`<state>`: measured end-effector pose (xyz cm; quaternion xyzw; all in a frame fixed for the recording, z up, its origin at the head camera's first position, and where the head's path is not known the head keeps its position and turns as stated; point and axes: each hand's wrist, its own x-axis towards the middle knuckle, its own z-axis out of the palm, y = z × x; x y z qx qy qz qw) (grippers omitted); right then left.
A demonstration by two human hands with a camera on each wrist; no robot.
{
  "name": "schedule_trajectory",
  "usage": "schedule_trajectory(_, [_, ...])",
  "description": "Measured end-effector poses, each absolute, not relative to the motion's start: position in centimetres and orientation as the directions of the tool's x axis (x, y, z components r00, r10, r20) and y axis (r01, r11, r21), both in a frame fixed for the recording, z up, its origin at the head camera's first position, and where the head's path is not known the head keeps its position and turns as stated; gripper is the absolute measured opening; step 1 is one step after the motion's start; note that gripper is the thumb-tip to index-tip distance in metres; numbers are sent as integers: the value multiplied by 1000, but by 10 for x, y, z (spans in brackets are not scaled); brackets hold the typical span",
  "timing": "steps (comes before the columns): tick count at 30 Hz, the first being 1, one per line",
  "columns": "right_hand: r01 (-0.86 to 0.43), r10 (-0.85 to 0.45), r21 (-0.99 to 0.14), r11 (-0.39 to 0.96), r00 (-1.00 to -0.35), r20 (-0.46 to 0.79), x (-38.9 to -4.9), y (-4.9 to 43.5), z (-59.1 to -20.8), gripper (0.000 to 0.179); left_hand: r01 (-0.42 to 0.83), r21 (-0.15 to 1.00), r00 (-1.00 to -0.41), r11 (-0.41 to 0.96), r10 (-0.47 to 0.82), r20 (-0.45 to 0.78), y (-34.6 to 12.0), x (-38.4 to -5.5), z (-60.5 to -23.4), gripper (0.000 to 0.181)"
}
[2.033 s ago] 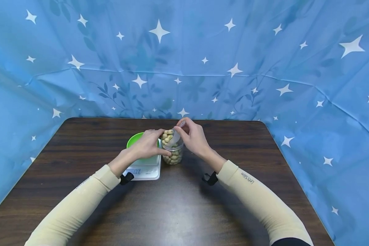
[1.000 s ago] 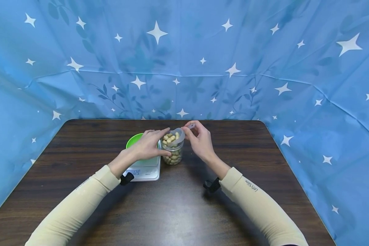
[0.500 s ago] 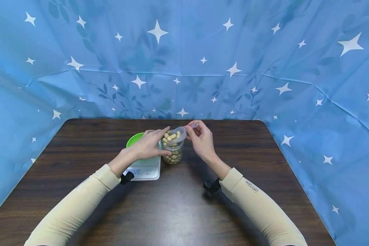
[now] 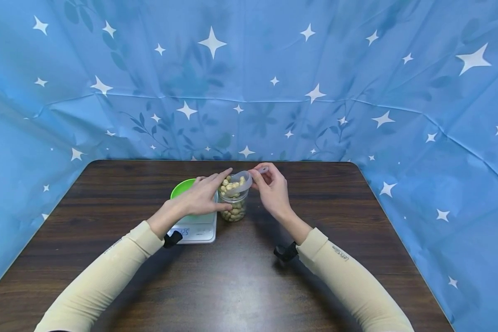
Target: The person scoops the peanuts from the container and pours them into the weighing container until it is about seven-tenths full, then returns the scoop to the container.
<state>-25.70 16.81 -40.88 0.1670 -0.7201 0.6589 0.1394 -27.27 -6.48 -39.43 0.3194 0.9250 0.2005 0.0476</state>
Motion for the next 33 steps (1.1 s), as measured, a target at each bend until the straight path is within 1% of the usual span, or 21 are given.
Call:
schedule_trajectory(4, [-425,-35,-904,50,-905,424,-258,172,-411,29,559,414,-800,718,599,41,-65,-274,-395,107])
schedule_trajectory(13, [-447,-10,-894,-19,-894,447,-258,178,-413,27,553,431,-803,713,593,51,-64,-276,-395,110])
schedule_trajectory(23, [-421,51,-903,-88,-907,418,-255,182,-416,26,562,432,-801,706,594,71,-64,-275,-394,107])
schedule_trajectory(33, [-429,23,-898,-93,-903,429,-258,178,-417,29,593,386,-781,707,621,63,-65,-274,-394,103])
